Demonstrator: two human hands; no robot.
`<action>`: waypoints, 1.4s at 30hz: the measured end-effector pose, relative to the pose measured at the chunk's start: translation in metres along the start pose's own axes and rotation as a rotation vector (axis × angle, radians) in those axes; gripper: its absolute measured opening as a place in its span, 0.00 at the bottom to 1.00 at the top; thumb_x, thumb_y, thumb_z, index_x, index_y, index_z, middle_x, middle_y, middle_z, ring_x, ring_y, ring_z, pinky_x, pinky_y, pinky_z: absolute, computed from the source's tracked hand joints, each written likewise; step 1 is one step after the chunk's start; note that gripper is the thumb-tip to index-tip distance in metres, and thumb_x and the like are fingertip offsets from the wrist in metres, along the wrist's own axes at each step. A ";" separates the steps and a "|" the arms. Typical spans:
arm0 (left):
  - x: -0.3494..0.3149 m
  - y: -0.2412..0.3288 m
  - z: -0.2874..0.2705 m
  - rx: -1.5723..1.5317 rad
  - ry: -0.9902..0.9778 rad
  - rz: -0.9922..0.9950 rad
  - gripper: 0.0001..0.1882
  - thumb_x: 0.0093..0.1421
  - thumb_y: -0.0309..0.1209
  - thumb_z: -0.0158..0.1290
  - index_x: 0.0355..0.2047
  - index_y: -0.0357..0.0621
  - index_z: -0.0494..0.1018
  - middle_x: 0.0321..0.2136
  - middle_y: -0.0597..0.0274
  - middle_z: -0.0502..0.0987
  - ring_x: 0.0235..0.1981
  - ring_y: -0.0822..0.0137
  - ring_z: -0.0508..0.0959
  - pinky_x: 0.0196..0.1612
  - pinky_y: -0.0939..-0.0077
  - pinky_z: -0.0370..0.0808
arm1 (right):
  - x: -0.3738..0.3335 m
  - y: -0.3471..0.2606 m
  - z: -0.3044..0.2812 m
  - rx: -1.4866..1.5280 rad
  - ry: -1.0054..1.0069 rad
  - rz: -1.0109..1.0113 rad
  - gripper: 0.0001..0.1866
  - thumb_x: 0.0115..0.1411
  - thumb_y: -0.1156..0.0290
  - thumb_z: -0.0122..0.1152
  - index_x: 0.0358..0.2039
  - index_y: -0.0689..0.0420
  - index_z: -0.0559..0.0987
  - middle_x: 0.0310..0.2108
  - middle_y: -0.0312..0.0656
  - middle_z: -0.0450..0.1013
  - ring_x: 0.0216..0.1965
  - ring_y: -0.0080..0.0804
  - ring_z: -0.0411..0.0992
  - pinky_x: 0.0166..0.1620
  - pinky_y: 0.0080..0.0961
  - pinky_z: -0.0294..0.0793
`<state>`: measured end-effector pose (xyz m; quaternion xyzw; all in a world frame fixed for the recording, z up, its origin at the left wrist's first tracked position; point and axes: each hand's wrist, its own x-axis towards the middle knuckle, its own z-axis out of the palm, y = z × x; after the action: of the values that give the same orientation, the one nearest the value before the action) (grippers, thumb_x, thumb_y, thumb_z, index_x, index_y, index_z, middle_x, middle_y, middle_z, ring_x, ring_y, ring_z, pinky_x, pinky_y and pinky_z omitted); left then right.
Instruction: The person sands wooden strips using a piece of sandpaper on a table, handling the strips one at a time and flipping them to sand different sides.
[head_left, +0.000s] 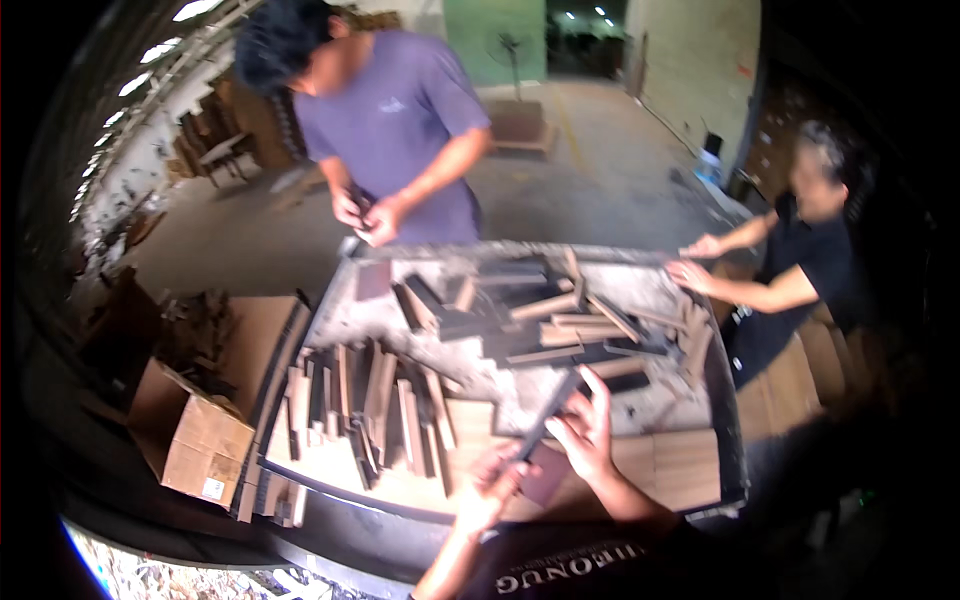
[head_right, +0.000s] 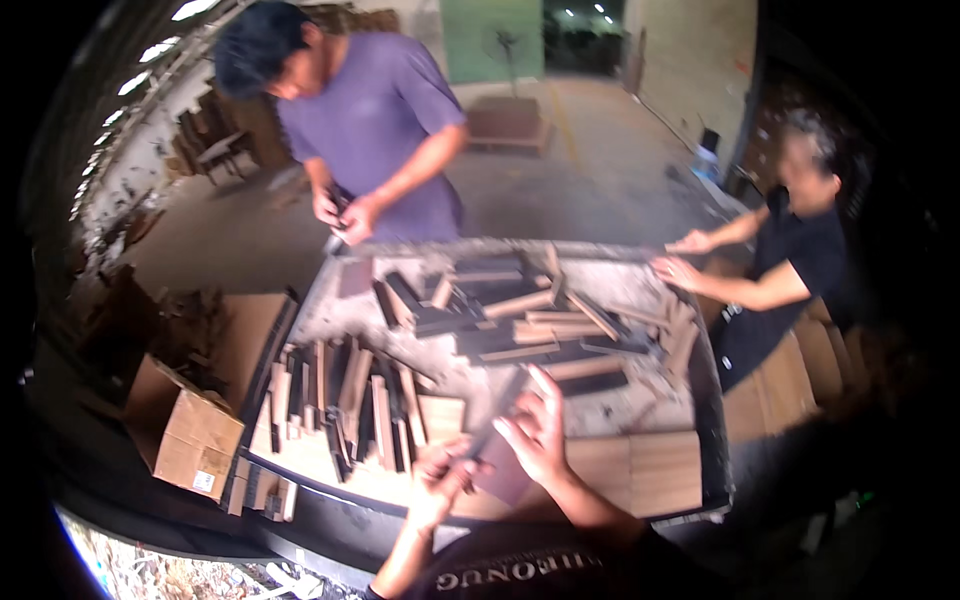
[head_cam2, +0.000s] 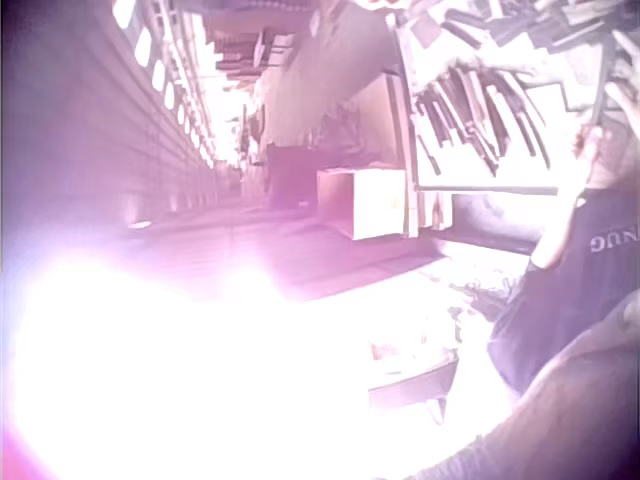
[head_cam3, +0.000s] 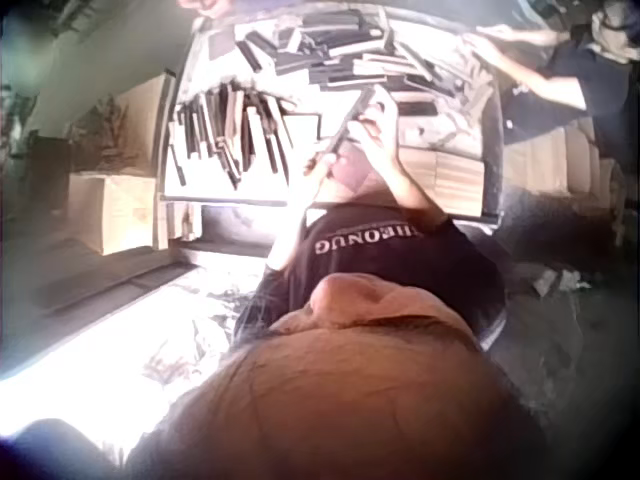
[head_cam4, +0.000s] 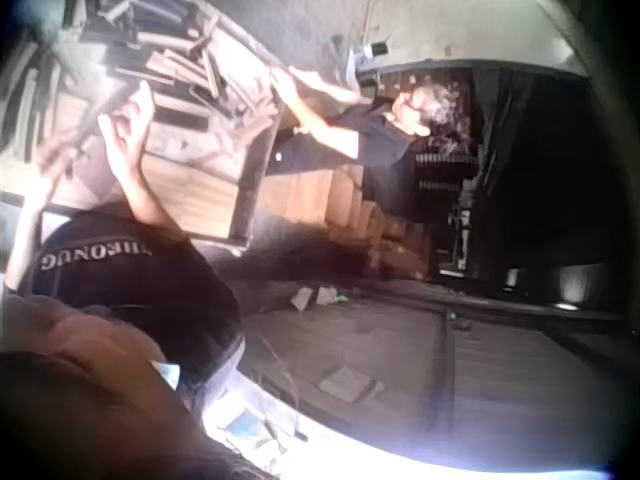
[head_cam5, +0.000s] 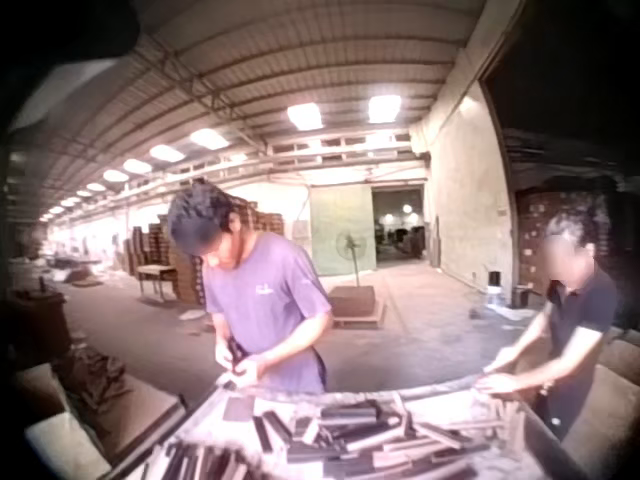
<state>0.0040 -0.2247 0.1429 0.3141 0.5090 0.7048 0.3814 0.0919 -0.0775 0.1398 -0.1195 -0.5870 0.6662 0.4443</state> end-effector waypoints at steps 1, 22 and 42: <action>0.001 -0.005 -0.002 -0.027 0.000 0.025 0.16 0.61 0.25 0.50 0.50 0.36 0.69 0.34 0.55 0.80 0.32 0.72 0.79 0.25 0.85 0.73 | 0.000 0.001 0.002 0.046 -0.003 -0.014 0.42 0.53 0.87 0.56 0.64 0.53 0.47 0.38 0.40 0.68 0.37 0.23 0.72 0.39 0.17 0.72; 0.001 0.002 0.014 0.678 0.245 0.452 0.15 0.53 0.17 0.55 0.43 0.35 0.75 0.32 0.54 0.80 0.32 0.67 0.79 0.38 0.77 0.74 | -0.010 -0.009 0.005 0.322 -0.108 0.180 0.51 0.50 0.88 0.62 0.66 0.47 0.42 0.45 0.44 0.68 0.45 0.32 0.71 0.51 0.33 0.73; -0.019 -0.022 0.026 0.311 0.089 0.033 0.15 0.57 0.23 0.56 0.45 0.35 0.74 0.39 0.57 0.79 0.39 0.73 0.77 0.44 0.79 0.74 | -0.011 0.019 -0.042 0.433 0.018 0.252 0.18 0.58 0.77 0.55 0.50 0.59 0.68 0.36 0.39 0.73 0.37 0.29 0.73 0.43 0.28 0.74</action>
<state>0.0404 -0.2242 0.1286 0.3464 0.6231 0.6368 0.2936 0.1180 -0.0556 0.1072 -0.0996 -0.4072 0.8254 0.3781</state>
